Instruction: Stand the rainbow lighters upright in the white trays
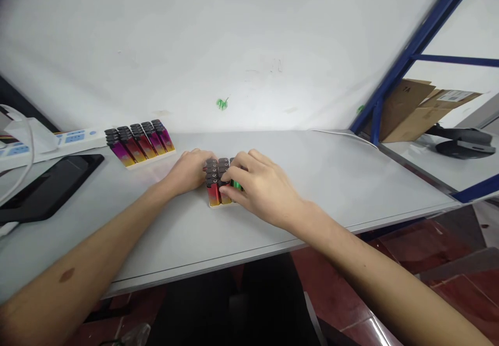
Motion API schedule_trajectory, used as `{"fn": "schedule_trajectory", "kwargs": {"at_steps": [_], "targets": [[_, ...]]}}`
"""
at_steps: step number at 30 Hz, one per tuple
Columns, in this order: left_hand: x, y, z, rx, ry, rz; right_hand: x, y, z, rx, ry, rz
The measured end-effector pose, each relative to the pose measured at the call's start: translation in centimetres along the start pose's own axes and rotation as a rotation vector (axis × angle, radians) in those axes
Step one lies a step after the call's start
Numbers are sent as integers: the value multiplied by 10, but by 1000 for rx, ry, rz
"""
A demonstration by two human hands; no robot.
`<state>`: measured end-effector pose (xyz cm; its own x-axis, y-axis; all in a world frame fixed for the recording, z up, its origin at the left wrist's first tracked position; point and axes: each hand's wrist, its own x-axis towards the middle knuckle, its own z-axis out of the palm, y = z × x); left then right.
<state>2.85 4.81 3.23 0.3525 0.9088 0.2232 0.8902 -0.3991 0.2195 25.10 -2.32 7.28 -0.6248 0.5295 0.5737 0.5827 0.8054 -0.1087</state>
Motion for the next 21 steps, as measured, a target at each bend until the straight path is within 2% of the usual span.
{"fn": "schedule_trajectory", "kwargs": {"at_steps": [6,10,13,16,18,21], "targets": [[1,-1,1,-180,116,-44,10,4,-7,-11,72,10],[3,0,2,-316,227,-13,34,36,-5,116,161,169],[4,2,0,-433,283,-81,47,73,16,364,109,405],[4,3,-1,-539,295,-169,46,100,48,656,13,616],[5,3,0,-589,283,-195,39,109,66,784,-15,629],[6,4,1,-626,223,-189,31,112,79,899,-54,532]]}}
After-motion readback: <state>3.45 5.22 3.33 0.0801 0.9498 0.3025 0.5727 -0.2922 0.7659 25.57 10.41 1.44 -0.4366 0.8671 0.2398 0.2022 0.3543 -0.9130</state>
